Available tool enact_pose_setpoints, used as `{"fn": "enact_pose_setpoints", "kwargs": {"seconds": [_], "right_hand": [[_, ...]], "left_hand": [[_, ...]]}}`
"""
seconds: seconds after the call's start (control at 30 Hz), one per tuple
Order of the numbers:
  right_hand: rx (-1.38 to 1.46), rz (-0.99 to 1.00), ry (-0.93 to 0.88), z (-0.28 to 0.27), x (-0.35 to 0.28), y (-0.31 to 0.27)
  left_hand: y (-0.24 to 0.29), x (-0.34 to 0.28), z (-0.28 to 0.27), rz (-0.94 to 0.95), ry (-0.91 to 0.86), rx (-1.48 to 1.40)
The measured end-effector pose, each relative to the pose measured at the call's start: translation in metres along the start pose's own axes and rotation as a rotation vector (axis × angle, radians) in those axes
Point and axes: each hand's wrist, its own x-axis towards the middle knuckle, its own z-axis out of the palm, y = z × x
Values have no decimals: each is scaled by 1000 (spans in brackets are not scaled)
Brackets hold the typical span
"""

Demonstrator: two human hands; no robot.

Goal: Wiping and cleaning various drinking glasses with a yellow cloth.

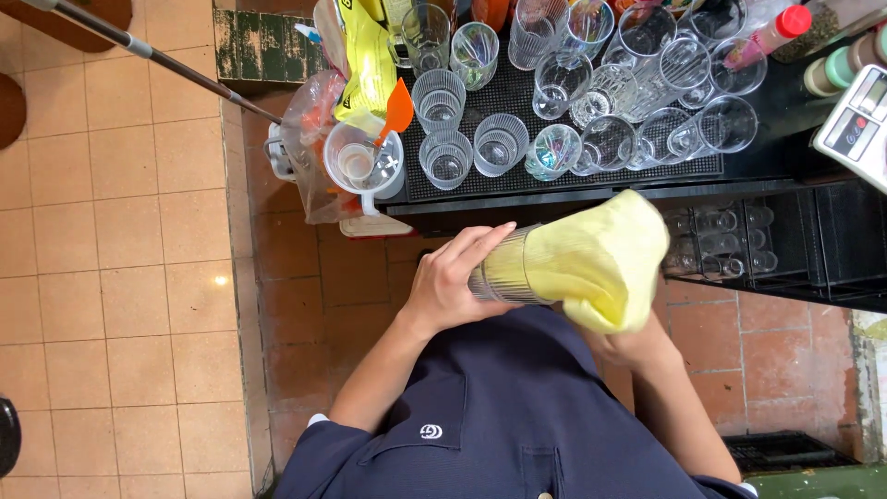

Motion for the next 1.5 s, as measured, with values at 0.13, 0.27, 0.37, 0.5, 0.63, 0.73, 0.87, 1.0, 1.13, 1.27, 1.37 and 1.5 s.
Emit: {"fn": "enact_pose_setpoints", "kwargs": {"seconds": [0.13, 0.27, 0.37, 0.5, 0.63, 0.73, 0.87, 1.0, 1.13, 1.27, 1.37, 1.5], "right_hand": [[-244, -62, 182, -35, 53, -59], [-509, 203, -115, -46, 65, -76], [-380, 51, -97, -26, 18, -38], [-183, -180, -73, 26, -60, 48], [533, 76, -421, 46, -45, 64], [914, 362, -374, 63, -37, 72], [1355, 722, -18, 60, -14, 36], [769, 396, -96, 46, -14, 23], [350, 159, -17, 59, -13, 16], [309, 9, -82, 55, -3, 7], [421, -49, -101, 66, -11, 9], [795, 63, -207, 76, -31, 25]], "left_hand": [[1, 0, 3, 24, 24, -2], [3, 3, 4, 14, 12, -13], [9, 5, 4, 26, 26, 10], [7, 5, 8, 100, -12, 124], [10, 0, 11, 155, -124, 162], [10, -4, 18, 227, -132, 230], [-5, -12, 29, 304, -32, 288], [-6, -6, 6, 349, -1, 188], [-16, -10, -3, 153, -31, -486], [-37, -26, 6, -487, -312, -714], [-31, -16, 7, -344, -207, -526], [-26, -12, 5, -280, -327, -583]]}}
